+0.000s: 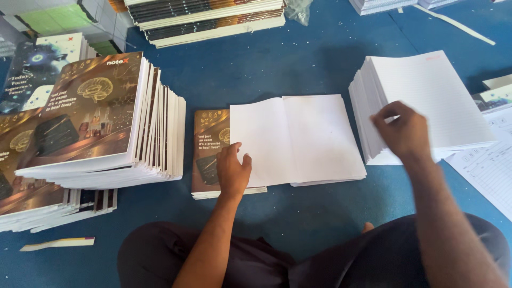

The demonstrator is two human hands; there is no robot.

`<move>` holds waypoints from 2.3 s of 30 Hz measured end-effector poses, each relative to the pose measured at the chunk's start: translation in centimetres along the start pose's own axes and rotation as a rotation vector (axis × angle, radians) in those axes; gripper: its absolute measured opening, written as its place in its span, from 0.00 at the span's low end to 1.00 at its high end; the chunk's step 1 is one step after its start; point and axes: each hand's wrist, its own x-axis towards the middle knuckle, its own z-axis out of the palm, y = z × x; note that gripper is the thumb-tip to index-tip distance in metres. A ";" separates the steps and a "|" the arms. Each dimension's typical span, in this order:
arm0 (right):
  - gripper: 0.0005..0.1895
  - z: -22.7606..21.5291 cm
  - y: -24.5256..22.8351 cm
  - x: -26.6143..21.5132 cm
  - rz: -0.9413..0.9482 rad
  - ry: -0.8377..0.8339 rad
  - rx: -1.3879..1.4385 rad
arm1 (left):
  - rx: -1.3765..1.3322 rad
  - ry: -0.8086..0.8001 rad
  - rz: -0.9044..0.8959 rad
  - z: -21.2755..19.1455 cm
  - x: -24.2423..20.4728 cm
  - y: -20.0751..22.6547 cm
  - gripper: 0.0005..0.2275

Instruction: The person sits on the floor and repeatedly inserts loose index pages into notebook covers, then stacks the completed notebooks. The person handles the index pages and notebook covers by hand, aligning and inserting them before placing each finished unit onto a growing stack.

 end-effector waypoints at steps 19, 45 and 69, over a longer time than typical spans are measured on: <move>0.17 -4.4 14.2 0.5 0.122 0.296 -0.320 | 0.026 -0.024 0.026 0.2 -0.3 0.4 0.14; 0.25 -6.1 11.0 1.6 0.761 0.171 0.377 | 0.026 -0.089 -0.045 -0.2 -0.3 1.1 0.14; 0.10 -0.8 -1.8 0.0 0.233 0.013 0.642 | -0.665 -0.404 -0.130 3.1 1.0 9.1 0.14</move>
